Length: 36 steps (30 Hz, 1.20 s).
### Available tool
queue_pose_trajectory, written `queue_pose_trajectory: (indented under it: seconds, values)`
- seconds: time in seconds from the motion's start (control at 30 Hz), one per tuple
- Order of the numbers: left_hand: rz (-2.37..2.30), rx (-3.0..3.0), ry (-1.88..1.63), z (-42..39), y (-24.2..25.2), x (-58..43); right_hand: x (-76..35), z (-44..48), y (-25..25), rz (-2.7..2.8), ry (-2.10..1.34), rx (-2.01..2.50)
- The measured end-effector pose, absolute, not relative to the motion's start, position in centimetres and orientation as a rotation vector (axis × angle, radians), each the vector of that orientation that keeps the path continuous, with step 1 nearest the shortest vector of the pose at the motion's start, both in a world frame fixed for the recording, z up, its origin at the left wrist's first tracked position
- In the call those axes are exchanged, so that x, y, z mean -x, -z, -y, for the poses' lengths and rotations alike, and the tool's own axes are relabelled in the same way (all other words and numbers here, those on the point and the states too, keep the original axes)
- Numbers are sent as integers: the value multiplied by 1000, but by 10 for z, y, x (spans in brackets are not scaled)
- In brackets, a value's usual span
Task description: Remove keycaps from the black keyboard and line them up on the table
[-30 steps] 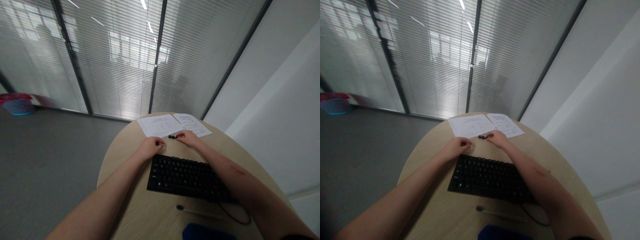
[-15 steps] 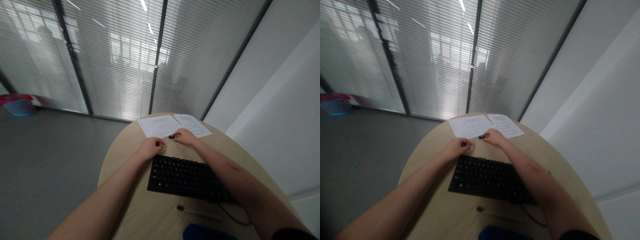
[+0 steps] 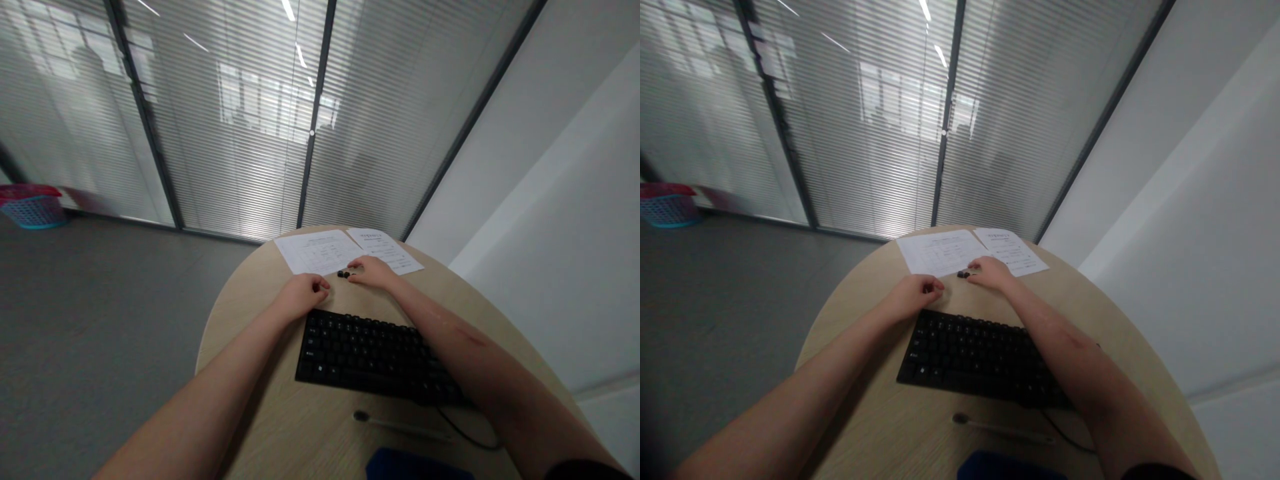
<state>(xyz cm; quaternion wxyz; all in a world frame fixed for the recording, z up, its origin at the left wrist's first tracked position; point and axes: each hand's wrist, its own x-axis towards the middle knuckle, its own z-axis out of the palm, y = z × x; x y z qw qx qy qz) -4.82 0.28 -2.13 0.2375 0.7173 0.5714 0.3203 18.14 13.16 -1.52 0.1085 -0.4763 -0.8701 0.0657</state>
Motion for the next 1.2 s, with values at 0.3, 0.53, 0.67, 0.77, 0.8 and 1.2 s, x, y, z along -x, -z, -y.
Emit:
queue_pose_trajectory:
  seconds: [0.3, 0.53, 0.67, 0.77, 0.8, 1.2]
  values:
    - [-1573, -1975, -854, -4, 22, 49, -195, -134, 21, 2570, -292, 1480]
    - [-1573, -1968, -866, -4, 23, 50, -190, -131, 17, 2552, -289, 1510]
    - [-1572, -1966, -861, -5, 23, 50, -190, -130, 16, 2545, -283, 1506]
    - [-1578, -1972, -851, -4, 21, 49, -191, -129, 14, 2537, -272, 1496]
    - [-1580, -1969, -845, -3, 20, 49, -192, -128, 12, 2528, -260, 1491]
    - [-1521, -1960, -824, -3, 22, 48, -216, -38, -24, 1576, -1167, 1097]
